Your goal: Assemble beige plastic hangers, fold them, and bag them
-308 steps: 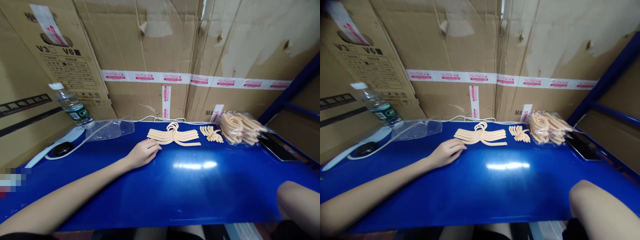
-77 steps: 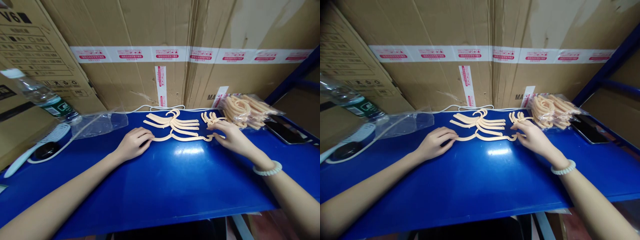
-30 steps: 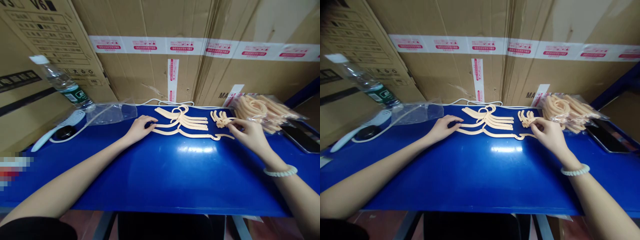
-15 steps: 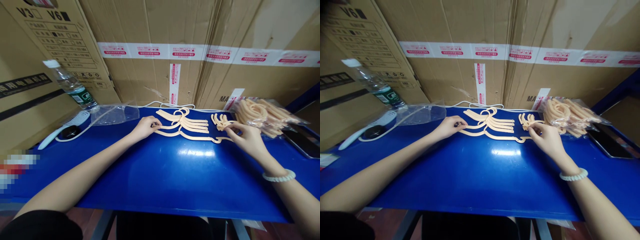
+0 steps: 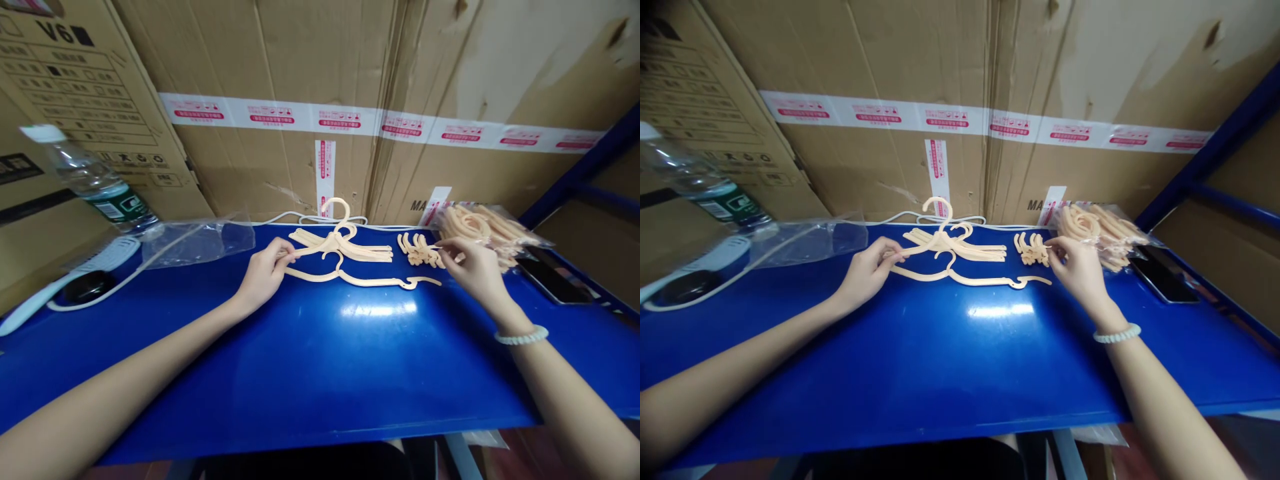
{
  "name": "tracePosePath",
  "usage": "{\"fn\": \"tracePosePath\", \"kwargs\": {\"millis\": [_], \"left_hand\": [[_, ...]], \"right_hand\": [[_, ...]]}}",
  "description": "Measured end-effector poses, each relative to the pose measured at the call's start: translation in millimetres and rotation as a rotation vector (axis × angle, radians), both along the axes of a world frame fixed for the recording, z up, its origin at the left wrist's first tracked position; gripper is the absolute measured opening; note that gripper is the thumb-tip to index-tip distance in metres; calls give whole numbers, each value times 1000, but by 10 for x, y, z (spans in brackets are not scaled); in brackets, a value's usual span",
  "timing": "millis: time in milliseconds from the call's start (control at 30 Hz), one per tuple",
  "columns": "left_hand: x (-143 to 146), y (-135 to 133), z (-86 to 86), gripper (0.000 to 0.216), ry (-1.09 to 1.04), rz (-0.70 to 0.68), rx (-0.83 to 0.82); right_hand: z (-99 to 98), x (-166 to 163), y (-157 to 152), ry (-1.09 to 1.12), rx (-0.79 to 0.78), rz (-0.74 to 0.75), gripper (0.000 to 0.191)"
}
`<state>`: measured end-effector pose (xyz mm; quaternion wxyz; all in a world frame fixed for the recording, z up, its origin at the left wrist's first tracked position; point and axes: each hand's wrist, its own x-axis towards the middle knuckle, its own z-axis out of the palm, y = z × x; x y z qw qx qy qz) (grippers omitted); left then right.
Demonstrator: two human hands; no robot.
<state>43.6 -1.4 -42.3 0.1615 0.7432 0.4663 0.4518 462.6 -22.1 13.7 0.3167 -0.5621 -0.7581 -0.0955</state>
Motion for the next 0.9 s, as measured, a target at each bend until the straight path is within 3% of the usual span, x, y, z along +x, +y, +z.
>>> {"fn": "tracePosePath", "kwargs": {"millis": [167, 367, 500, 633, 800, 900], "left_hand": [[76, -156, -75, 11, -97, -37, -25], [85, -178, -75, 9, -92, -64, -22], [79, -185, -62, 10, -102, -76, -21], [77, -190, -70, 9, -120, -75, -24], [73, -185, -70, 12, -127, -59, -14], [73, -184, -45, 21, -112, -73, -14]], "right_hand": [[-157, -47, 76, -291, 13, 128, 28], [-321, -135, 123, -416, -1, 54, 28], [-348, -117, 172, -303, 9, 143, 23], [-254, -165, 128, -167, 108, 153, 26], [-84, -377, -131, 277, 213, 42, 23], [-42, -526, -269, 629, 126, 86, 21]]}}
